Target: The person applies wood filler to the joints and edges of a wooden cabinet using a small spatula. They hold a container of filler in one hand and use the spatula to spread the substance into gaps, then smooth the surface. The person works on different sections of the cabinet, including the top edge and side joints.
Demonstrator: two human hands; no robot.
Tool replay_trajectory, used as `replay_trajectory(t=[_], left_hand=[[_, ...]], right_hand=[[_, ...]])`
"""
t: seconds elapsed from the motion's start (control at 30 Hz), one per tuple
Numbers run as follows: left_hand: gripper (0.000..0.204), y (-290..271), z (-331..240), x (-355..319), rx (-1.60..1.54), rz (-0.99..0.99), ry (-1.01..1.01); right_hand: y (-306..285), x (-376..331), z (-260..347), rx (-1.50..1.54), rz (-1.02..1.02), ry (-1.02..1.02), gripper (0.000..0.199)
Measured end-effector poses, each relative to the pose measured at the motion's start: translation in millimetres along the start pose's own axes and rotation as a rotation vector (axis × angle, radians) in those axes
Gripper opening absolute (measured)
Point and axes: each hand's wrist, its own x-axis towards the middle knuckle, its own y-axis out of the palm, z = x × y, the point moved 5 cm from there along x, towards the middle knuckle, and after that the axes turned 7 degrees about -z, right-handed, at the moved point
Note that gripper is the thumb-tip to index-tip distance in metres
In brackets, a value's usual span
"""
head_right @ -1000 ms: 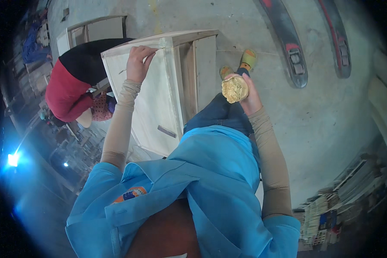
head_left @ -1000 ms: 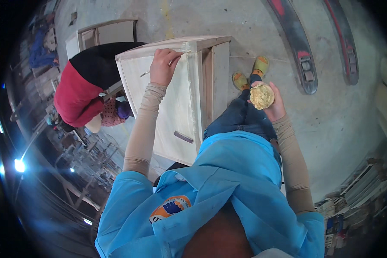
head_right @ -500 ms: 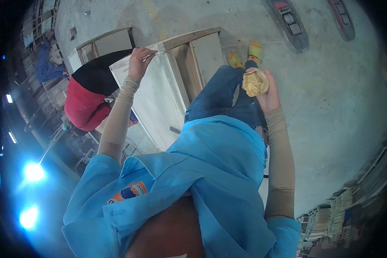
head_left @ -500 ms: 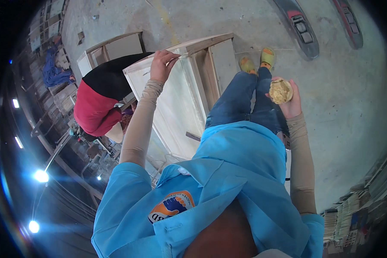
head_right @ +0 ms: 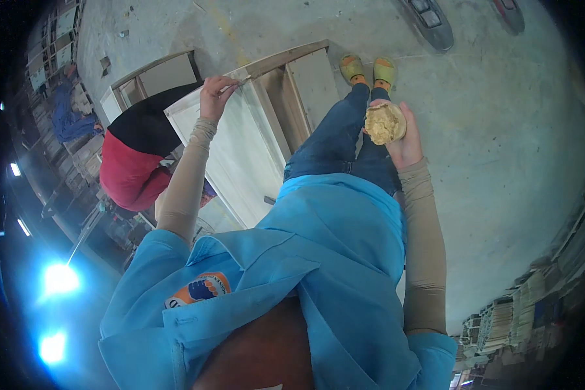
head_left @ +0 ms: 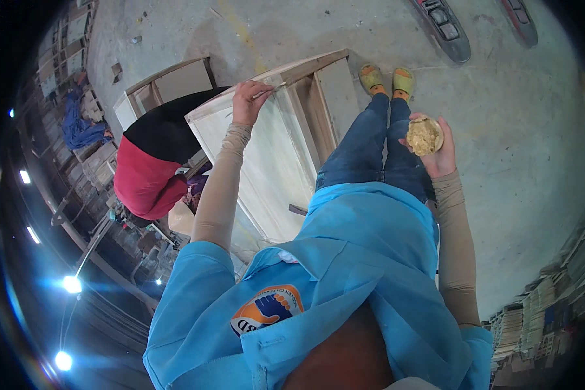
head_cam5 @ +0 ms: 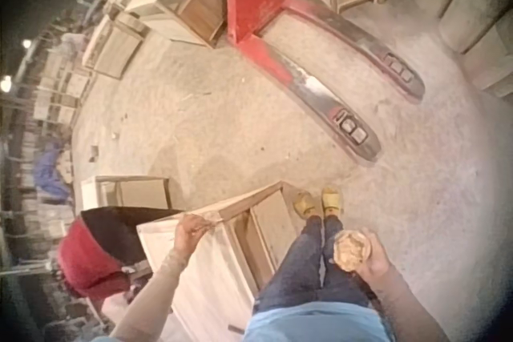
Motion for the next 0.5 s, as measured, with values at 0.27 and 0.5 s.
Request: replay_trajectory(t=[0.27,0.5], left_hand=[[0.014,-2.8,13.5,-8.0,-0.093,-0.001,-0.119],[0.015,-0.9,9.7,-1.5,-0.153,0.122,-0.026]], right_hand=[[7.6,1.1,-6.6,-0.01,-0.012,0.0,0.053],[10.5,-5.8,-5.2,0.025,-0.073,-0.033,0.053]])
